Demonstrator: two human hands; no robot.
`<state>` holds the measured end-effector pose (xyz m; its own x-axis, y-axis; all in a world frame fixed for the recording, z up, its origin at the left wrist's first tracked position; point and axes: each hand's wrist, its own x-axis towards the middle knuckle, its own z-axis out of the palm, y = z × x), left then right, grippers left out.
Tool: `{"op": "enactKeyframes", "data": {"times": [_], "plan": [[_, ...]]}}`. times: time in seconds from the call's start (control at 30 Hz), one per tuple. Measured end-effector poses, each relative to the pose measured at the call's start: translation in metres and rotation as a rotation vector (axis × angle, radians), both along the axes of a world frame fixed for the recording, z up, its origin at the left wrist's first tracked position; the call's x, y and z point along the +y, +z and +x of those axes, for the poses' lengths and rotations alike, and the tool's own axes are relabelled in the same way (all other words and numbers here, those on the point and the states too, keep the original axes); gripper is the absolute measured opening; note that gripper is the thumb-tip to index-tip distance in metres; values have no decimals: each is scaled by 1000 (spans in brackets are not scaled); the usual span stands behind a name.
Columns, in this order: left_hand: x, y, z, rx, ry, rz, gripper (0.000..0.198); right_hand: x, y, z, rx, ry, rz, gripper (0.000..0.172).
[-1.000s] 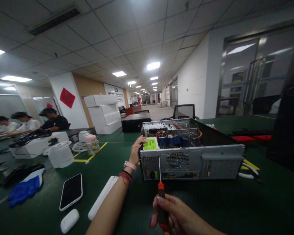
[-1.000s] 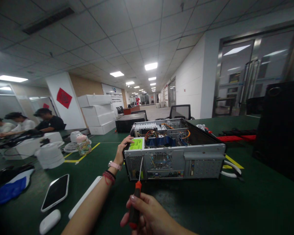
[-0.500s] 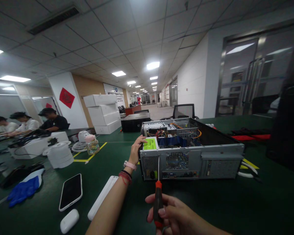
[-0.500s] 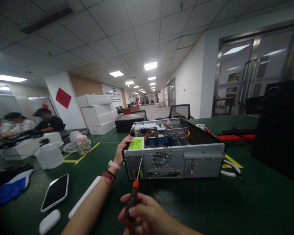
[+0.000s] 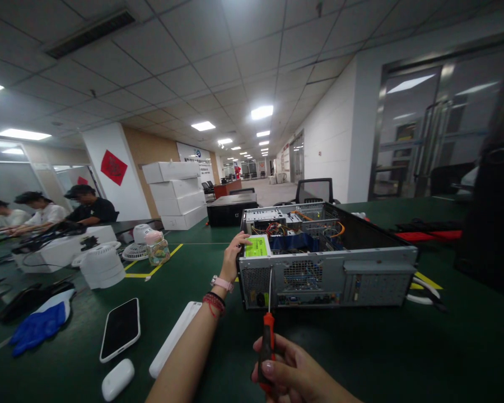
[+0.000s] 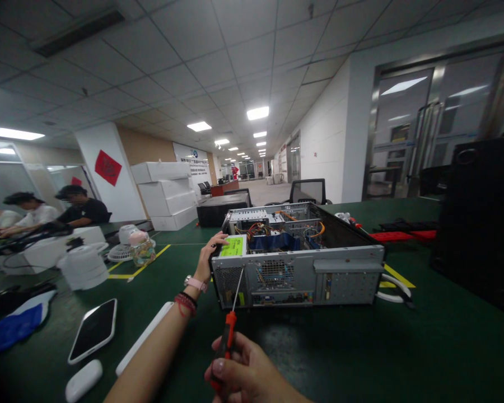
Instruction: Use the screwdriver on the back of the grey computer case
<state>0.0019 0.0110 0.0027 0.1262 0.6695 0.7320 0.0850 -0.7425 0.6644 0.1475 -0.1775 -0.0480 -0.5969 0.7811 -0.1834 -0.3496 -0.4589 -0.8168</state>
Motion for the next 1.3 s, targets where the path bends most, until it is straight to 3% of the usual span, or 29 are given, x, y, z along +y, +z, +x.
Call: {"op": "enactKeyframes", "data": {"times": [0.23, 0.43, 0.8, 1.07, 1.3], "plan": [[0, 0, 0, -6, -7, 0, 34, 3, -4, -3, -23, -36, 40, 65], [2, -2, -1, -10, -2, 1, 34, 3, -6, -6, -74, -96, 56, 60], [1, -2, -1, -24, -28, -1, 34, 5, -3, -5, -143, -57, -1, 57], [0, -1, -1, -5, -10, -6, 34, -2, 10, 0, 8, -32, -62, 31], [0, -1, -1, -9, -14, -2, 34, -3, 10, 2, 44, -9, -58, 40]]}}
